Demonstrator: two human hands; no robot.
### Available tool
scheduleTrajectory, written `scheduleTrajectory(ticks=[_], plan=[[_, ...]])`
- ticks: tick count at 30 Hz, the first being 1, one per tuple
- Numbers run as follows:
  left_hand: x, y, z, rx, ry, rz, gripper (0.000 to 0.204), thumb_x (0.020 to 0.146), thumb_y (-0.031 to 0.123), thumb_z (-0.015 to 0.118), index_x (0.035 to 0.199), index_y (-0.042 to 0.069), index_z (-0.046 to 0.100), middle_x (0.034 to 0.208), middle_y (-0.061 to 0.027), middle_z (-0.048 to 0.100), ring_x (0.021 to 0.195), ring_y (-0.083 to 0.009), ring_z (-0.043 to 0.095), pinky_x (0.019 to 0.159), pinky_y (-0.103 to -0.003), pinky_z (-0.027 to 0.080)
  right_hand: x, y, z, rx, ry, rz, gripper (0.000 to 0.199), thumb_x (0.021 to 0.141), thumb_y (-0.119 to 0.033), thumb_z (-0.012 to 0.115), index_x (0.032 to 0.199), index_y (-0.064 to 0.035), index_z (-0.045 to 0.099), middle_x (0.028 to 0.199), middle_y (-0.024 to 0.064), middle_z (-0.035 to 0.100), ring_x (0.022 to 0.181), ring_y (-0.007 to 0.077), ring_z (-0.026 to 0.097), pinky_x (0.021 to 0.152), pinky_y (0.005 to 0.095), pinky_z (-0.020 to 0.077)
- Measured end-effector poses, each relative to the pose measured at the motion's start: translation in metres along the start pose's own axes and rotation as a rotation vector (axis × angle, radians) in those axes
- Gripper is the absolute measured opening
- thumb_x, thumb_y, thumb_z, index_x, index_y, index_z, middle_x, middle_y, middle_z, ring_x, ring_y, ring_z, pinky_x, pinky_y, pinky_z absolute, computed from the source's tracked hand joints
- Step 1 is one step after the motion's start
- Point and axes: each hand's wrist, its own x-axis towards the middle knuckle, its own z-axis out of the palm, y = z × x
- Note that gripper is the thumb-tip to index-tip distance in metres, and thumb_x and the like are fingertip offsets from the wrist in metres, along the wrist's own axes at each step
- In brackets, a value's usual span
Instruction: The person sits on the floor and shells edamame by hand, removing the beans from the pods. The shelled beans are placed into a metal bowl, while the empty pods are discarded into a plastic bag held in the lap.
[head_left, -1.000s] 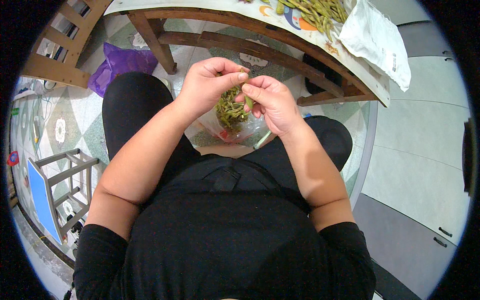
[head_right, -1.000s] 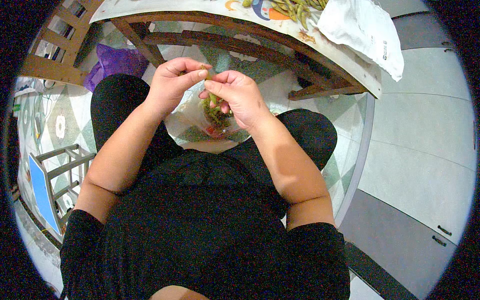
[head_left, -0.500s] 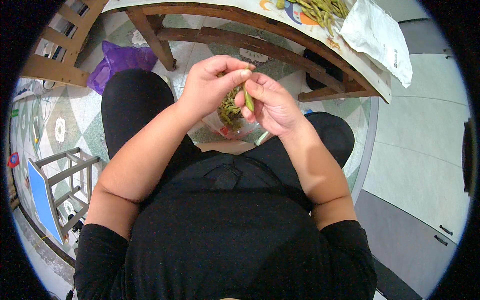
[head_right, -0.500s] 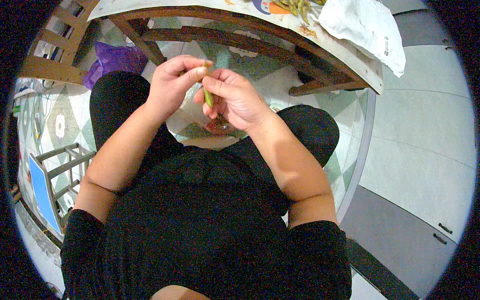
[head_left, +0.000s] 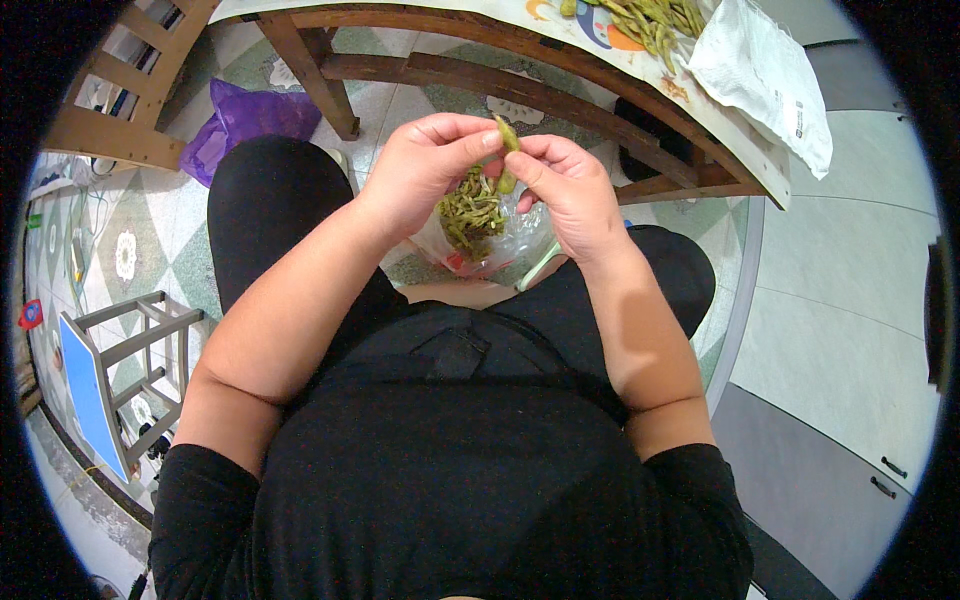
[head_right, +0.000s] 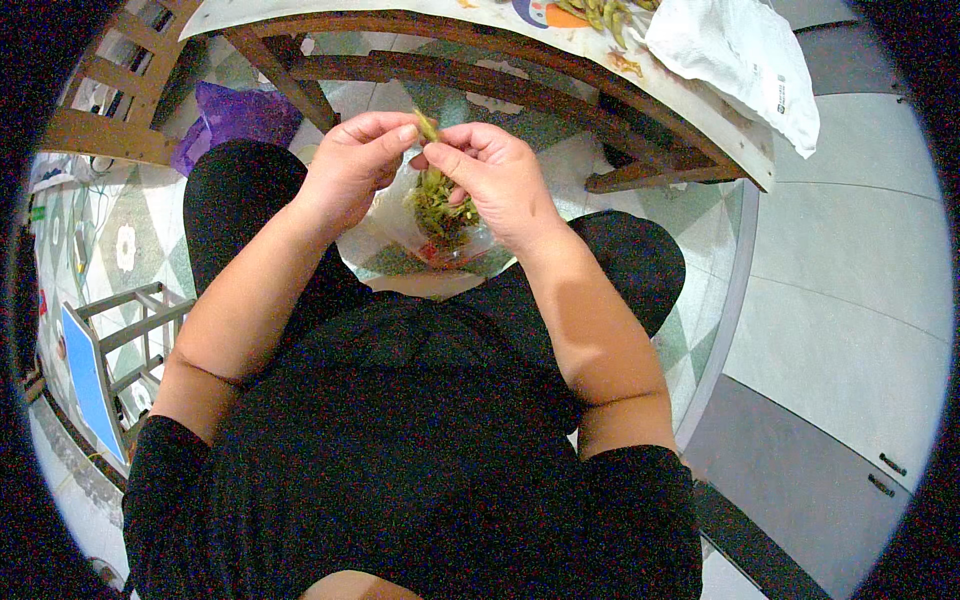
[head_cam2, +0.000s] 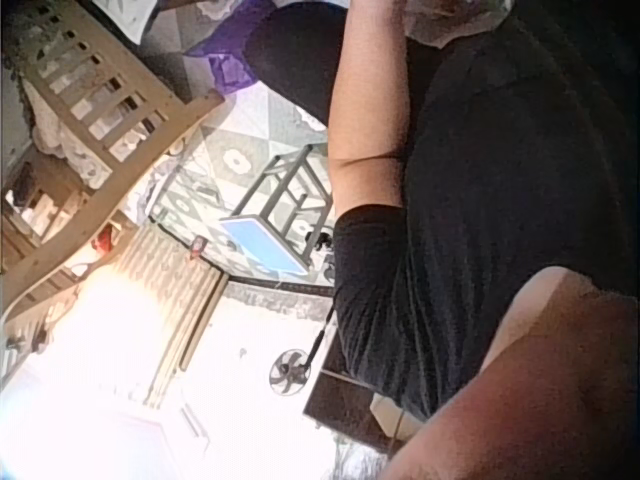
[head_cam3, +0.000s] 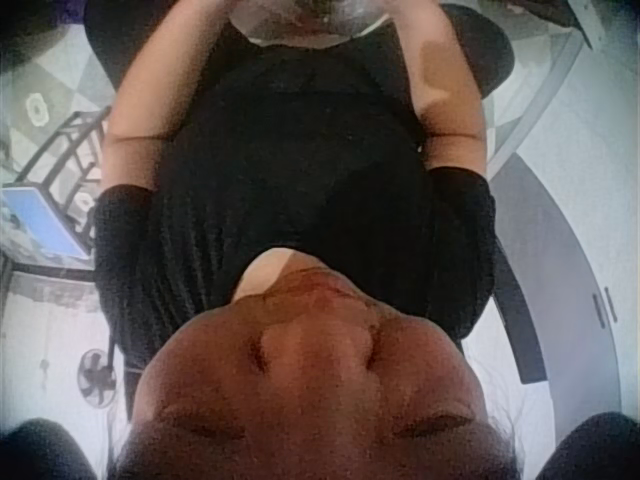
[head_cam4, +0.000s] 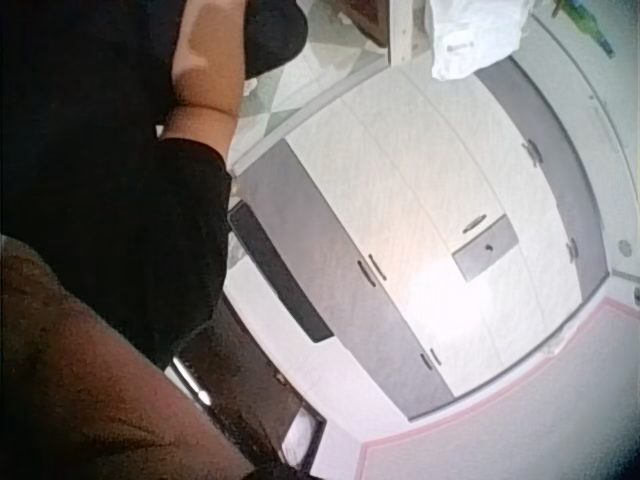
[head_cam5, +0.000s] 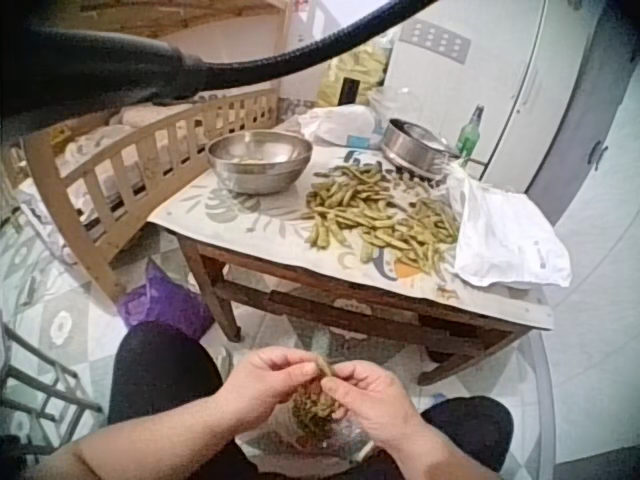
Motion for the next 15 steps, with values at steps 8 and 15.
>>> scheduleTrajectory(ticks=[8,15], plan=[[-0.004,0.000,-0.001,0.108,-0.049,0.084,0.011,0.074,0.015,0.063,0.079,0.007,0.057,0.071,0.0028,0.056,0.056,-0.0037,0.044,0.049,-0.017,0.033,-0.004,0.001,0.005,-0.312,0.079,-0.078,0.014,0.071,-0.010,0.065,0.080,-0.0020,0.059,0.074,0.0016,0.059,0.066,0.0063,0.052,0.059,0.0187,0.0414],[-0.005,-0.005,-0.004,0.000,-0.090,0.082,0.009,0.076,0.014,0.060,0.077,0.006,0.055,0.070,-0.0002,0.056,0.058,-0.0077,0.050,0.050,-0.018,0.037,-0.001,0.015,0.003,0.121,-0.042,0.026,0.012,0.074,-0.012,0.062,0.079,-0.0014,0.059,0.073,0.0037,0.060,0.065,0.0078,0.053,0.059,0.0204,0.0424]])
